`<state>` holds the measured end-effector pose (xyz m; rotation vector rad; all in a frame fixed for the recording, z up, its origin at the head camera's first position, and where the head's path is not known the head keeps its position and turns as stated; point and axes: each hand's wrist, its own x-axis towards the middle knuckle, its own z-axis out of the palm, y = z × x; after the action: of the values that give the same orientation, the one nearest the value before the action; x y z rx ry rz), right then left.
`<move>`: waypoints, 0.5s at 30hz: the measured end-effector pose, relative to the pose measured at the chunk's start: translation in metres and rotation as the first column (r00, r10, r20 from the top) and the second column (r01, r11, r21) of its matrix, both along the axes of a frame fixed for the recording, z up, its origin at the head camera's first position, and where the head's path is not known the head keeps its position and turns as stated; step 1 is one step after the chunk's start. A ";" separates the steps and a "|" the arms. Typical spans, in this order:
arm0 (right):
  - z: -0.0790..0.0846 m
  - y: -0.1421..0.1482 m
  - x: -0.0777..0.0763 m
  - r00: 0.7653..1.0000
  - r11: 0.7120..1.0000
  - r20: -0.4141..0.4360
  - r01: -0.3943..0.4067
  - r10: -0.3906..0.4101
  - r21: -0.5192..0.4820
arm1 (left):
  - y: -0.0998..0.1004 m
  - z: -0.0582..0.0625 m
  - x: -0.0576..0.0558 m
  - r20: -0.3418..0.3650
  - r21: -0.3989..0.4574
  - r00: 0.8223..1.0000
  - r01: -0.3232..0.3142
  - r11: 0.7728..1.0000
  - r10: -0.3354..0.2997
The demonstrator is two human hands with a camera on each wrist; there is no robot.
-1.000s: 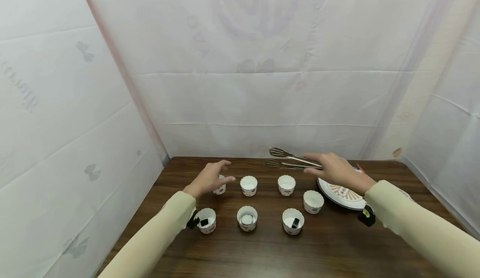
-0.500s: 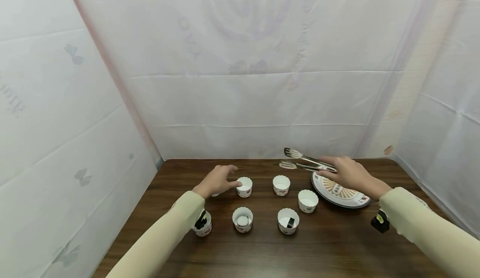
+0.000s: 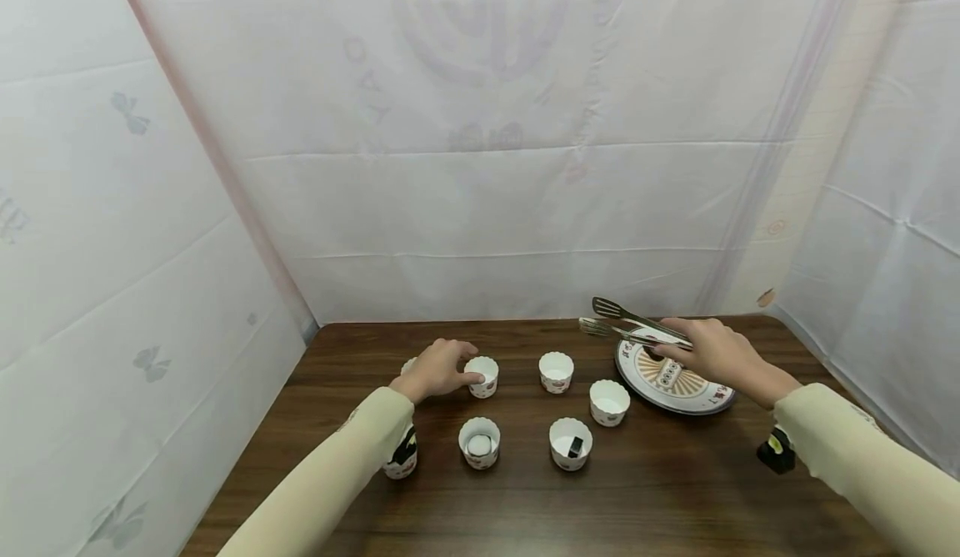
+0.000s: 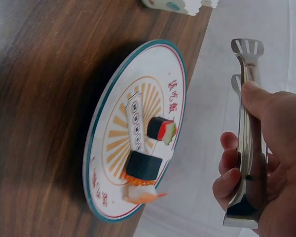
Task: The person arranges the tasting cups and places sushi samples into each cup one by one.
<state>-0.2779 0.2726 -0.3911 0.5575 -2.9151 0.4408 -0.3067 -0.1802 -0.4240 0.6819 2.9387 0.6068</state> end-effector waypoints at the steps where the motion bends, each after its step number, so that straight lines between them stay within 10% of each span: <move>1: -0.001 0.001 0.000 1.000 1.000 0.004 0.009 -0.009 0.001 | 0.000 0.000 0.000 -0.003 -0.002 1.000 0.001 1.000 -0.001; 15: -0.009 0.023 0.009 0.992 0.992 0.045 0.115 -0.117 0.046 | -0.001 0.002 0.001 -0.006 -0.001 0.999 0.034 0.999 -0.034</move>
<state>-0.2691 0.2953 -0.3997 0.3852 -2.9893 0.3819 -0.3053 -0.1808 -0.4217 0.7333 2.9267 0.6016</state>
